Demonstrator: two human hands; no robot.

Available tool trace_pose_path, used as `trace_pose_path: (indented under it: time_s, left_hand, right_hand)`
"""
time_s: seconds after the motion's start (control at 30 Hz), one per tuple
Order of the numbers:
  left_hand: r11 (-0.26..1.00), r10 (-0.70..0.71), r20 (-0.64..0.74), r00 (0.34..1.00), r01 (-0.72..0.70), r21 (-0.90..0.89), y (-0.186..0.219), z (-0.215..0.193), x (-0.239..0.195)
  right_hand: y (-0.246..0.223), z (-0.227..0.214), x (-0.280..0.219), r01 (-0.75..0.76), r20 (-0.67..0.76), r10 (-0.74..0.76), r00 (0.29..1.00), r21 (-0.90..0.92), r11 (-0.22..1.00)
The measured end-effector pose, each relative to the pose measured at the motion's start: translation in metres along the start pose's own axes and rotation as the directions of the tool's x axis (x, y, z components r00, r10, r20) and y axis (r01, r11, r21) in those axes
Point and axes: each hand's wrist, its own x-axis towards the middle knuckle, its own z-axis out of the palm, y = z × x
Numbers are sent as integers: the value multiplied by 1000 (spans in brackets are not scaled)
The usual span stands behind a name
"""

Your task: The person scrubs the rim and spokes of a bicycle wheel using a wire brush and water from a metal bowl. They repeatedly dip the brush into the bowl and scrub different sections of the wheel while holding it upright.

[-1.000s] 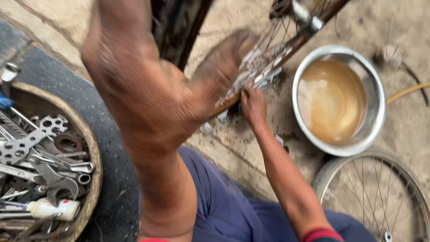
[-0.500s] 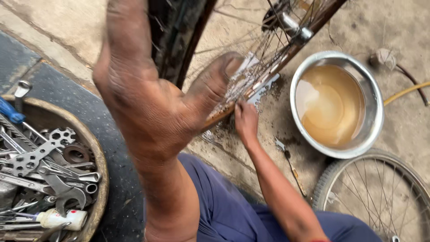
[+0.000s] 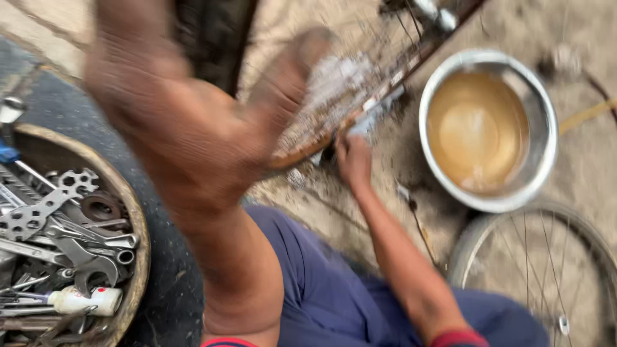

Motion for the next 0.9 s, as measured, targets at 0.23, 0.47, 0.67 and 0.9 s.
trace_pose_path:
  time_s: [0.23, 0.47, 0.67, 0.9]
  left_hand:
    - [993, 118, -35, 992, -118, 8, -11, 0, 7]
    - [995, 92, -2, 996, -92, -49, -18, -4, 1]
    - [987, 146, 11, 989, -145, -70, -26, 0, -8]
    - [990, 98, -16, 995, -99, -101, -25, -3, -13]
  right_hand:
    - [-33, -20, 30, 10, 74, 6, 997, -218, 976]
    - [-45, -20, 23, -201, 227, 241, 943, -189, 961]
    - [-25, -17, 4, 65, 20, -63, 998, -170, 983]
    - [-27, -3, 18, -206, 125, 210, 970, -48, 977]
